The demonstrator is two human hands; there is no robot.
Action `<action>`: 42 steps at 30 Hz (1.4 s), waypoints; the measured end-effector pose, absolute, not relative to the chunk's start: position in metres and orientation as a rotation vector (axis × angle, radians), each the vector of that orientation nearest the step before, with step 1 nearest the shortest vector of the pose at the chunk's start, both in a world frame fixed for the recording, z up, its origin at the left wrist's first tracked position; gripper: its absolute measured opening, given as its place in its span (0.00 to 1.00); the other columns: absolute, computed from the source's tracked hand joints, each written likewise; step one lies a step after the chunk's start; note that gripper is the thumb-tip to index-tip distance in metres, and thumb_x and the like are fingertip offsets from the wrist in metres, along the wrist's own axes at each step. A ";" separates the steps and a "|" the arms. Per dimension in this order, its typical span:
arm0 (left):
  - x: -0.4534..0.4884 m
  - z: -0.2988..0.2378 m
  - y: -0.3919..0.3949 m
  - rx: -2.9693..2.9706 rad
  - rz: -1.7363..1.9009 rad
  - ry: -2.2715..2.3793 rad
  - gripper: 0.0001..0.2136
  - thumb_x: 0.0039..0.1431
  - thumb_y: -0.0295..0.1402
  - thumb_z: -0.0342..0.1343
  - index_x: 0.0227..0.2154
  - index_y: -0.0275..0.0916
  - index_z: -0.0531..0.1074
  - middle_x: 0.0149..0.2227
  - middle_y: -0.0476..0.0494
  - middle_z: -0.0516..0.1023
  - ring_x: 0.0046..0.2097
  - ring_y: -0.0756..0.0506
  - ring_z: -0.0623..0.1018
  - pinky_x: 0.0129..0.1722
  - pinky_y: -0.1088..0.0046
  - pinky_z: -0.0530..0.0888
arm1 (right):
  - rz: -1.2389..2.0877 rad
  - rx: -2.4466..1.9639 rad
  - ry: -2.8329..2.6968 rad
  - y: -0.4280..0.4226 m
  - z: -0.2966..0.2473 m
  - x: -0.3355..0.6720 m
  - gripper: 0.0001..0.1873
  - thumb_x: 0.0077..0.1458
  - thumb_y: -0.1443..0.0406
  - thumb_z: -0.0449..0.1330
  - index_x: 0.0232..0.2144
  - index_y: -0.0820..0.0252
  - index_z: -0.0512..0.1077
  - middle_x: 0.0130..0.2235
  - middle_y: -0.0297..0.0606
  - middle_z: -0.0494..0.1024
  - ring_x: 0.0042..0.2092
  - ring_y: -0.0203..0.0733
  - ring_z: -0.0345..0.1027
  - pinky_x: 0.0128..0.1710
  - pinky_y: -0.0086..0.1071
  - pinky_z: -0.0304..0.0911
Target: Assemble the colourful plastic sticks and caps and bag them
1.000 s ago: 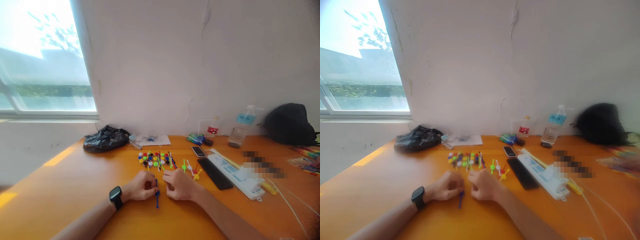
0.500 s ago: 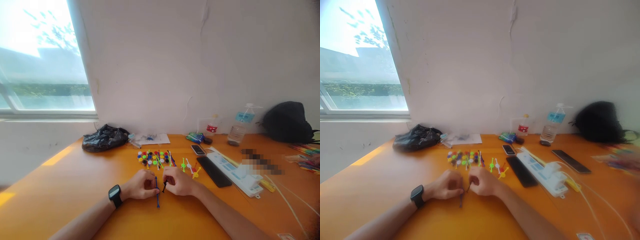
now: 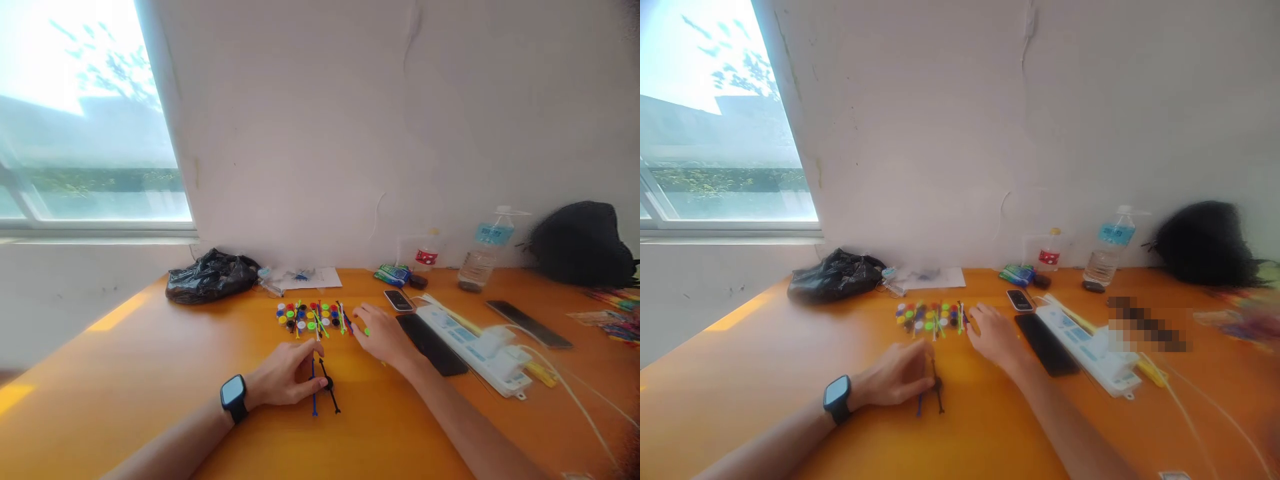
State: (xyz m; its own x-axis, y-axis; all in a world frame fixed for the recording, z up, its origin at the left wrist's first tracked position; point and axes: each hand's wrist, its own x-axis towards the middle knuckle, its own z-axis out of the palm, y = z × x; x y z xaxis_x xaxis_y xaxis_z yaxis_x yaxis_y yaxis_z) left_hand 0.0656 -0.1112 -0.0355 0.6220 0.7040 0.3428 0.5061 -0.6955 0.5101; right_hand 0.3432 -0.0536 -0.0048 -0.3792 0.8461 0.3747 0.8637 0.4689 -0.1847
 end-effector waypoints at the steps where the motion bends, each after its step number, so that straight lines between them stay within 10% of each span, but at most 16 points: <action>1: 0.068 -0.034 -0.113 2.534 0.715 0.939 0.18 0.67 0.45 0.59 0.53 0.43 0.70 0.28 0.51 0.75 0.29 0.48 0.72 0.30 0.72 0.63 | -0.111 -1.526 -2.293 -0.048 -0.005 0.351 0.09 0.66 0.64 0.57 0.43 0.60 0.75 0.45 0.45 0.78 0.46 0.48 0.73 0.43 0.34 0.59; 15: 0.071 -0.035 -0.111 2.552 0.634 0.829 0.12 0.72 0.43 0.54 0.45 0.45 0.81 0.35 0.45 0.82 0.33 0.47 0.79 0.35 0.74 0.70 | 0.117 -1.623 -2.420 -0.054 -0.003 0.352 0.03 0.55 0.67 0.62 0.29 0.56 0.75 0.32 0.36 0.79 0.33 0.40 0.69 0.31 0.32 0.47; 30: 0.071 -0.037 -0.110 2.315 0.762 0.987 0.11 0.71 0.37 0.52 0.52 0.42 0.69 0.25 0.54 0.74 0.24 0.50 0.69 0.26 0.76 0.62 | 1.058 -0.913 -2.391 -0.082 -0.013 0.311 0.09 0.57 0.61 0.65 0.40 0.58 0.76 0.31 0.31 0.76 0.31 0.36 0.68 0.31 0.27 0.62; 42: 0.070 -0.036 -0.111 2.514 0.648 1.109 0.14 0.74 0.42 0.48 0.56 0.45 0.69 0.24 0.54 0.73 0.26 0.47 0.74 0.29 0.72 0.62 | -0.026 -2.012 -2.310 -0.045 0.018 0.386 0.10 0.62 0.60 0.62 0.31 0.59 0.72 0.36 0.48 0.80 0.37 0.50 0.75 0.32 0.35 0.51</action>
State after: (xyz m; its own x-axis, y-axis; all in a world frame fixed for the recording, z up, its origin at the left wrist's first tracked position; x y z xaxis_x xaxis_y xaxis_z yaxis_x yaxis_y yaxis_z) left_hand 0.0701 -0.1113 -0.0358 0.5964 0.7539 0.2756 0.6103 -0.6489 0.4544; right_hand 0.3861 -0.0445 0.0179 -0.1357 0.9883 0.0699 0.9896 0.1386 -0.0387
